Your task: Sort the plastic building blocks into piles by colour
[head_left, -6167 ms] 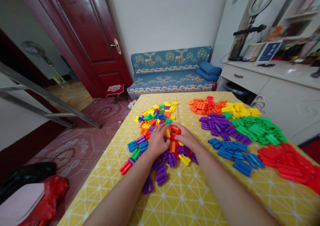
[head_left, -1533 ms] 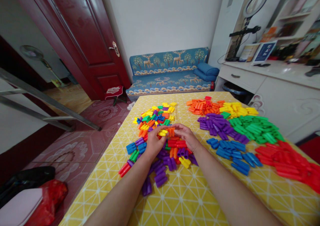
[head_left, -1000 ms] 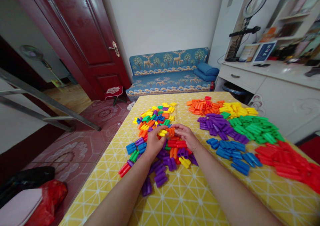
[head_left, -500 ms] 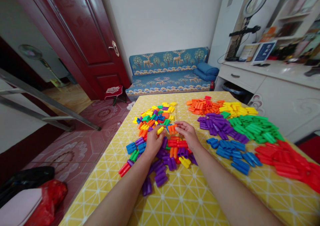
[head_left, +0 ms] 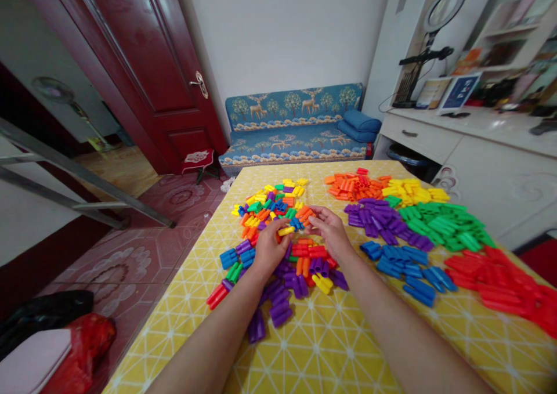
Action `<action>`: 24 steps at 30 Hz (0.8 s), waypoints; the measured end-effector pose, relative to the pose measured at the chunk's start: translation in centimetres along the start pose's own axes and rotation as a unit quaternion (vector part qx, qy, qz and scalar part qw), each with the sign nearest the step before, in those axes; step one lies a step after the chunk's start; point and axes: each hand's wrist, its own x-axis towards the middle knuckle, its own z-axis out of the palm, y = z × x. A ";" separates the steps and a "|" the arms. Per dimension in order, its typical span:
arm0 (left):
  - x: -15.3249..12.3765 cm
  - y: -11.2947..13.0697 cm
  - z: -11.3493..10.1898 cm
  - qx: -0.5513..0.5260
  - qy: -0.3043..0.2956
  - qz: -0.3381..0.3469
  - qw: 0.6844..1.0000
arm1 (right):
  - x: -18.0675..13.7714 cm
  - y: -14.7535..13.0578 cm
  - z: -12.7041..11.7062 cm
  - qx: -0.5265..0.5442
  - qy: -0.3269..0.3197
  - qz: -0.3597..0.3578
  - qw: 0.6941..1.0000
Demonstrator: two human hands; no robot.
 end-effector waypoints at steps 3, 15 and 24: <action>0.0 0.2 -0.1 0.022 -0.013 -0.008 1.000 | -0.2 -1.3 -0.2 -0.054 0.003 0.025 0.998; 0.1 0.2 -0.2 0.054 -0.049 -0.021 0.997 | 8.5 -7.0 -8.0 -0.181 0.217 0.010 0.959; 0.0 0.4 -0.3 0.046 -0.046 -0.025 0.998 | 9.6 -6.8 -8.9 -0.132 0.281 -0.033 0.950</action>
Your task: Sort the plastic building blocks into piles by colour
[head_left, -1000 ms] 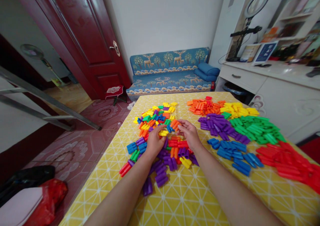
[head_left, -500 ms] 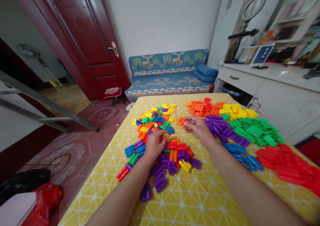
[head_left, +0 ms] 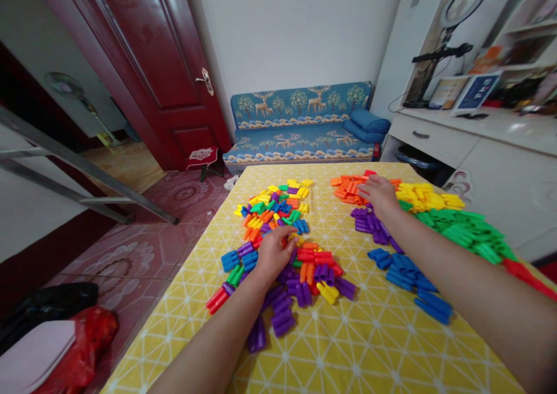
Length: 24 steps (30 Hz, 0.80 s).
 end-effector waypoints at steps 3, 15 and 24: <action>0.0 0.0 0.0 0.003 -0.005 -0.003 1.000 | -5.0 0.4 -0.3 -0.094 -0.190 -0.032 0.977; -0.2 0.4 -0.3 0.006 0.025 0.027 0.999 | -19.5 6.5 0.3 -0.329 -0.298 -0.269 0.855; -0.1 0.3 -0.3 -0.003 0.041 0.060 0.997 | -16.5 6.1 5.2 -0.263 -0.250 -0.192 0.912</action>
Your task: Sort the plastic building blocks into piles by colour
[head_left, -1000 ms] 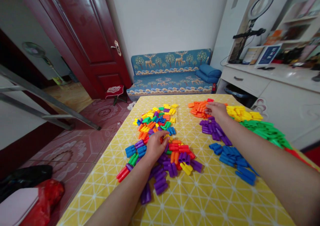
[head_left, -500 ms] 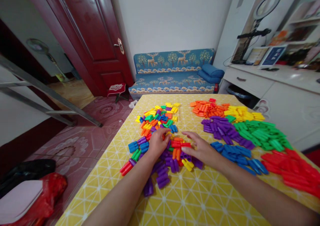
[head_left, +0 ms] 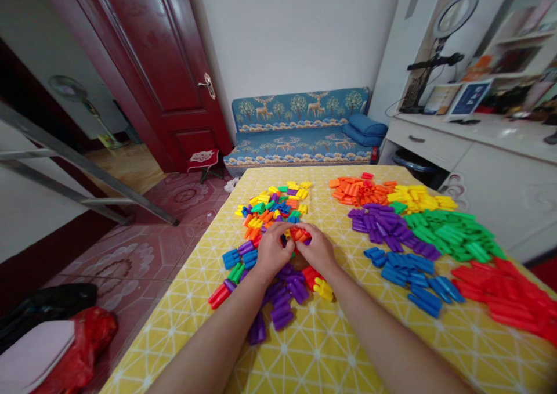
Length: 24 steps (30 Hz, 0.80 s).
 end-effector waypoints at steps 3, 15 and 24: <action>0.0 -0.3 0.1 -0.003 0.001 0.008 1.000 | -0.2 0.4 -0.2 0.115 -0.025 -0.006 0.993; 0.0 -0.3 0.2 -0.011 -0.031 0.014 0.999 | -0.2 1.2 0.1 0.252 -0.032 0.000 0.967; 0.1 -0.5 0.1 -0.037 0.002 0.012 0.999 | -0.8 0.3 -0.3 0.127 -0.014 -0.046 0.991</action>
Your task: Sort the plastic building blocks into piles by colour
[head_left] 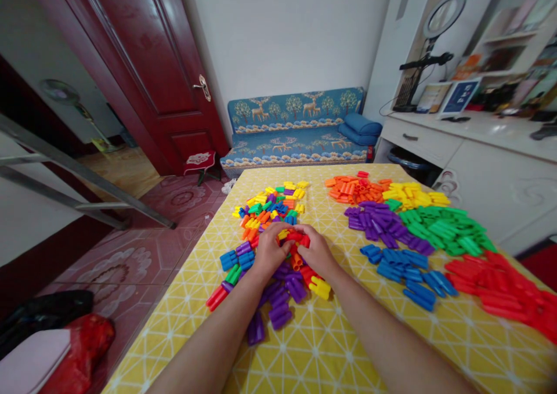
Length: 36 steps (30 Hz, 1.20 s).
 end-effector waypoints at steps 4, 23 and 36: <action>0.0 0.0 0.0 -0.007 0.005 -0.002 1.000 | 0.0 -0.3 0.0 -0.028 0.001 0.007 1.000; -0.1 0.4 0.0 -0.002 0.019 -0.019 1.000 | -0.1 0.4 0.6 -0.091 -0.004 -0.020 0.996; 0.1 0.9 -0.2 -0.032 -0.007 -0.005 0.999 | -0.1 0.5 0.7 -0.087 0.002 -0.021 0.996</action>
